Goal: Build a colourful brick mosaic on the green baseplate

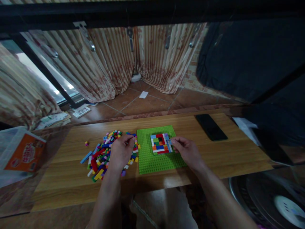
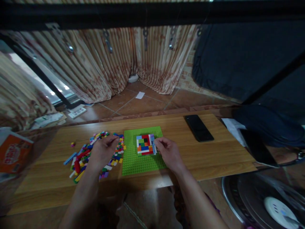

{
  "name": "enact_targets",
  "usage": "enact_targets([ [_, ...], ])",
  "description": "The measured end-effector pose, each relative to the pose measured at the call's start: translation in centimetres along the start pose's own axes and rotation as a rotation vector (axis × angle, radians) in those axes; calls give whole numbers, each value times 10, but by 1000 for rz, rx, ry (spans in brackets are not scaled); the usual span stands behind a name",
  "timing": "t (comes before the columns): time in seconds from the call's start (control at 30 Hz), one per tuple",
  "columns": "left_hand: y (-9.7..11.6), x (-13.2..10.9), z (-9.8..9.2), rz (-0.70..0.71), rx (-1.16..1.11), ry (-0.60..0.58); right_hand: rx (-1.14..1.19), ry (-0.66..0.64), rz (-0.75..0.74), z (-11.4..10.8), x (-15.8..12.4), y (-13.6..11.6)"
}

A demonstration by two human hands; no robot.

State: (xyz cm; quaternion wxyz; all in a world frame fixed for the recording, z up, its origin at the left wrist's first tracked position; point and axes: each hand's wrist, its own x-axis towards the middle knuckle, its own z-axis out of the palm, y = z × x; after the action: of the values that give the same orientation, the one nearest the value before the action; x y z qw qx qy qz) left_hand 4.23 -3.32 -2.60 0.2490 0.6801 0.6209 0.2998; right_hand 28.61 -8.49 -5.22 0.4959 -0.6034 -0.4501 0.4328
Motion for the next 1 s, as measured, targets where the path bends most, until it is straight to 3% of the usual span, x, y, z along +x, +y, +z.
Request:
enact_targets([
  [0.27, 8, -11, 24, 60, -121, -248, -59, -20, -131, 24, -8, 5],
  [0.47, 21, -23, 31, 53, -176, -372, -258, -86, -202, 34, -14, -1],
  [0.67, 21, -25, 31, 39, -217, -362, -411, -108, -306, 42, -11, -7],
  [1.0, 23, -26, 35, 39, -161, -353, -492, -72, -319, 47, -8, -6],
])
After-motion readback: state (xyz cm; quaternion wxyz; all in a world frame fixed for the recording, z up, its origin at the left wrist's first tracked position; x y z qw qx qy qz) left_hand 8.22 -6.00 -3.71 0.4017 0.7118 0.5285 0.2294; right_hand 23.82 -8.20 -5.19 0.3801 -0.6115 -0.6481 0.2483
